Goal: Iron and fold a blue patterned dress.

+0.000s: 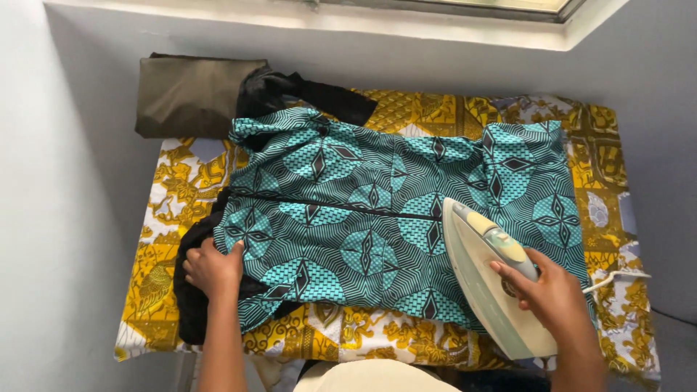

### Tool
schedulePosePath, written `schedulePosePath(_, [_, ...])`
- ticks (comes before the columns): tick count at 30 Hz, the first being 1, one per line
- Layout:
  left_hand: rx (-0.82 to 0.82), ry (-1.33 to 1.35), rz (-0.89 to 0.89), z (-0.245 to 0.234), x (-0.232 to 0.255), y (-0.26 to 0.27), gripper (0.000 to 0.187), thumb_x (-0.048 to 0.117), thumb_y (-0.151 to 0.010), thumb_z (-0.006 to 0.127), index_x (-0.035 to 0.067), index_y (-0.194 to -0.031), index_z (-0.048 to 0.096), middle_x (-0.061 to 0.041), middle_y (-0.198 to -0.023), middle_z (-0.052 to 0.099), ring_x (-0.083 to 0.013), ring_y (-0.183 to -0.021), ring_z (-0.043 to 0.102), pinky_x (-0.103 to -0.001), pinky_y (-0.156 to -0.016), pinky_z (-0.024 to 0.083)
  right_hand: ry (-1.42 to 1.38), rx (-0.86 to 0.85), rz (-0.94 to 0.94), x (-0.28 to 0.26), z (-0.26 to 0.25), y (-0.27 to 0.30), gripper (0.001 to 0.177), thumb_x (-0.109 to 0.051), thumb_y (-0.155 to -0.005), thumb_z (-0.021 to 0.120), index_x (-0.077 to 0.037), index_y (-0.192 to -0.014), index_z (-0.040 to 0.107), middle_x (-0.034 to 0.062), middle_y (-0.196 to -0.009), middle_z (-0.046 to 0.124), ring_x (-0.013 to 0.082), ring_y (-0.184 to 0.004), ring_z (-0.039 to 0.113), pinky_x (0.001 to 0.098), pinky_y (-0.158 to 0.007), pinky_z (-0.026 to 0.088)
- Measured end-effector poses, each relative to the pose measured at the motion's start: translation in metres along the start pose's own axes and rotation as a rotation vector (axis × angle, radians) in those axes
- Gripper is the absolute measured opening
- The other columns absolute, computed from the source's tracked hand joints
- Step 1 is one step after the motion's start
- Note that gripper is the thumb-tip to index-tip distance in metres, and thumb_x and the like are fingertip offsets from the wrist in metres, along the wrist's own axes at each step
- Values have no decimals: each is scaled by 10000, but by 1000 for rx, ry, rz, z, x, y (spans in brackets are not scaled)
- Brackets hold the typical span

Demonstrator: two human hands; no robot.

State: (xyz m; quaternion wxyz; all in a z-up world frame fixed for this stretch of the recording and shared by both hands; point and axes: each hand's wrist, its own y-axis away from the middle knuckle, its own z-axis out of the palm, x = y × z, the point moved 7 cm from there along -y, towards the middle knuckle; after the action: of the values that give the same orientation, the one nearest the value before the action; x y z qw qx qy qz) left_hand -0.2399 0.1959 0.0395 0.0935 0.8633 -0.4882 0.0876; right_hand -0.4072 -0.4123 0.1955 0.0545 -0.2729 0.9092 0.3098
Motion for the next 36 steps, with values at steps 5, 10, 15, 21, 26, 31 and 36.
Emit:
schedulePosePath(5, [111,60,63,-2,35,25,719,515,-727,868,182,-1329,660,-200,-1326,577,-452,-1275,487,-634,-1044,379,143,15,-170,47,-72,-68,796,-553,-766,736,-240,-1487,608,139,-1008,821,258,-721,770,447,-695,637])
schedulePosePath(10, [131,69,66,22,39,27,915,543,-712,884,138,-1463,553,-259,-1379,521,-492,-1313,430,-694,-1029,318,434,422,-518,54,-168,-154,708,-570,-776,809,-153,-1346,746,201,-1066,741,265,-874,717,424,-774,596])
schedulePosePath(15, [0,184,-240,18,14,8,936,542,-725,916,101,-1457,535,-216,-1332,649,-441,-1231,588,-628,-1125,322,-916,220,-728,93,-192,-283,547,-540,-1142,581,7,-1143,617,136,-1072,667,202,-934,675,307,-835,560])
schedulePosePath(21, [-713,904,-500,20,80,55,815,367,-700,854,8,-1396,628,-139,-1280,721,-319,-1133,683,-486,-957,535,-1765,107,-761,92,-176,-398,417,-320,-1126,449,-33,-1294,701,97,-1122,715,173,-836,634,299,-706,557])
schedulePosePath(26, [-729,967,-338,16,118,64,748,208,-700,844,46,-1387,596,-95,-1344,691,-272,-1191,656,-447,-990,520,-1987,145,-639,78,-158,-401,440,-261,-1087,381,-42,-1246,728,89,-1037,703,152,-761,625,323,-691,574])
schedulePosePath(31, [-662,1034,-383,19,121,65,709,165,-731,832,13,-1384,603,-134,-1350,690,-287,-1191,664,-464,-983,537,-1988,198,-574,86,-148,-418,353,-260,-1077,394,-75,-1043,693,48,-874,632,113,-637,550,267,-595,527])
schedulePosePath(36, [-647,1040,-483,25,127,68,714,204,-734,834,16,-1386,609,-132,-1286,714,-287,-1079,702,-468,-882,584,-2028,69,-480,94,-138,-423,331,-280,-1145,415,-76,-1022,645,37,-883,563,91,-707,544,274,-712,578])
